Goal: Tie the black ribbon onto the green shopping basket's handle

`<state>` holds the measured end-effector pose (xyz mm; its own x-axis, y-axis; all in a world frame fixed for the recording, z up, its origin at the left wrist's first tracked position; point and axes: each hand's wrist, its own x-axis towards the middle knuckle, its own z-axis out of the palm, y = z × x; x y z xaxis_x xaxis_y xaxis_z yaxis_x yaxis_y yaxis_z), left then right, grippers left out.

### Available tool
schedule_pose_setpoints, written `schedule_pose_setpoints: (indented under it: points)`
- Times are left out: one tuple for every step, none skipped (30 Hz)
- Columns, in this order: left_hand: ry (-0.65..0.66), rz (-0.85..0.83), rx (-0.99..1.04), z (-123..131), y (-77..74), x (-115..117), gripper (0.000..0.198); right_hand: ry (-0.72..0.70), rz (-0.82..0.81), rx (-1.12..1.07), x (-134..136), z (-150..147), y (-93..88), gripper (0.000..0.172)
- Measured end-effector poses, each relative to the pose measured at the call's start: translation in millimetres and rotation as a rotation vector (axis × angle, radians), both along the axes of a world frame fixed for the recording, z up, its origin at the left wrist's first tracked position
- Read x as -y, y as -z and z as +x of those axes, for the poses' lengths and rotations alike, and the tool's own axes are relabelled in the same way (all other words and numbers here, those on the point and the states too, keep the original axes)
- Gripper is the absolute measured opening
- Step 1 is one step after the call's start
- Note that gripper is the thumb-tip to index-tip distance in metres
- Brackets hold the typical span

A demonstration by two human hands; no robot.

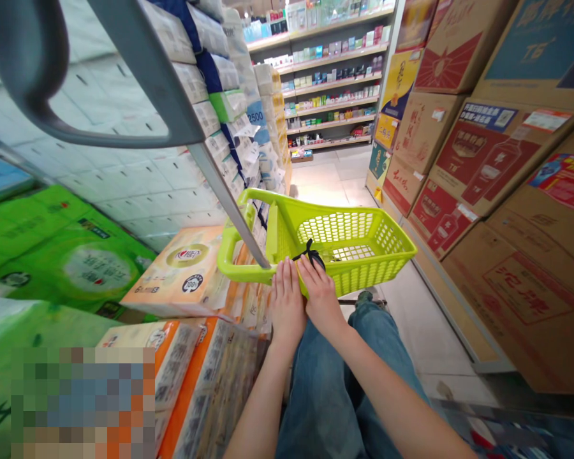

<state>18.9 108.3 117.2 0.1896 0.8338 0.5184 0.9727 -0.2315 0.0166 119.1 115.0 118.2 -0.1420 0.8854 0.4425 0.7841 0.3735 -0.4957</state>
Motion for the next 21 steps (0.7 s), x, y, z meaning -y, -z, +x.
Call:
schedule_pose_setpoints:
  points:
    - [0.003,-0.005,0.007,0.2,-0.4,0.3,0.075,-0.010,0.005,0.025,-0.8,8.9,2.6,0.081]
    - [0.007,-0.009,0.015,0.5,-1.1,0.7,0.078,-0.012,0.009,0.051,-2.1,20.5,6.6,0.084]
    - [0.011,-0.014,0.022,0.8,-1.8,1.1,0.080,-0.001,0.012,0.075,-3.7,34.1,11.6,0.086]
    - [0.014,-0.018,0.027,1.2,-2.5,1.5,0.082,0.022,0.013,0.096,-5.4,49.0,17.3,0.087]
    - [0.015,-0.020,0.031,1.6,-3.2,1.8,0.083,0.053,0.012,0.114,-7.1,64.5,23.2,0.088]
    - [0.014,-0.020,0.035,2.0,-3.7,2.2,0.084,0.087,0.008,0.129,-8.8,80.1,29.0,0.087]
    - [0.011,-0.021,0.039,2.5,-4.1,2.7,0.084,0.124,0.004,0.141,-10.3,95.0,34.1,0.086]
    - [0.007,-0.022,0.043,3.0,-4.5,3.1,0.084,0.161,0.000,0.151,-11.6,108.7,38.3,0.084]
    - [0.004,-0.024,0.044,3.6,-4.8,3.6,0.084,0.195,-0.004,0.158,-12.8,120.6,41.4,0.082]
    - [0.003,-0.026,0.043,4.3,-5.2,4.0,0.084,0.224,-0.005,0.167,-14.0,130.3,43.3,0.080]
    - [0.005,-0.029,0.040,5.0,-5.5,4.4,0.084,0.250,-0.004,0.177,-15.2,137.6,44.0,0.078]
    - [0.007,-0.032,0.038,5.6,-5.8,4.6,0.084,0.272,-0.001,0.189,-16.5,142.3,43.7,0.076]
    - [0.010,-0.033,0.038,6.3,-5.9,4.6,0.084,0.291,0.001,0.204,-17.9,144.7,42.7,0.073]
    - [0.011,-0.031,0.040,6.8,-5.9,4.3,0.084,0.308,0.002,0.217,-19.6,145.1,41.2,0.070]
    - [0.012,-0.028,0.043,7.2,-5.8,3.9,0.084,0.323,0.000,0.228,-21.3,144.0,39.5,0.068]
    - [0.013,-0.022,0.048,7.4,-5.6,3.2,0.085,0.337,-0.004,0.234,-23.0,142.2,38.0,0.066]
    - [0.015,-0.016,0.051,7.4,-5.4,2.6,0.085,0.348,-0.007,0.233,-24.6,140.0,36.8,0.064]
    - [0.017,-0.009,0.051,7.1,-5.2,1.9,0.086,0.357,-0.007,0.226,-25.9,137.8,36.0,0.062]
    - [0.020,-0.006,0.050,6.6,-5.3,1.5,0.086,0.362,-0.004,0.216,-26.8,136.1,35.7,0.061]
    - [0.023,-0.005,0.049,5.7,-5.5,1.2,0.086,0.365,0.004,0.204,-27.2,134.8,35.8,0.060]
    - [0.027,-0.007,0.046,4.6,-6.0,1.1,0.086,0.364,0.013,0.193,-27.1,133.9,36.1,0.058]
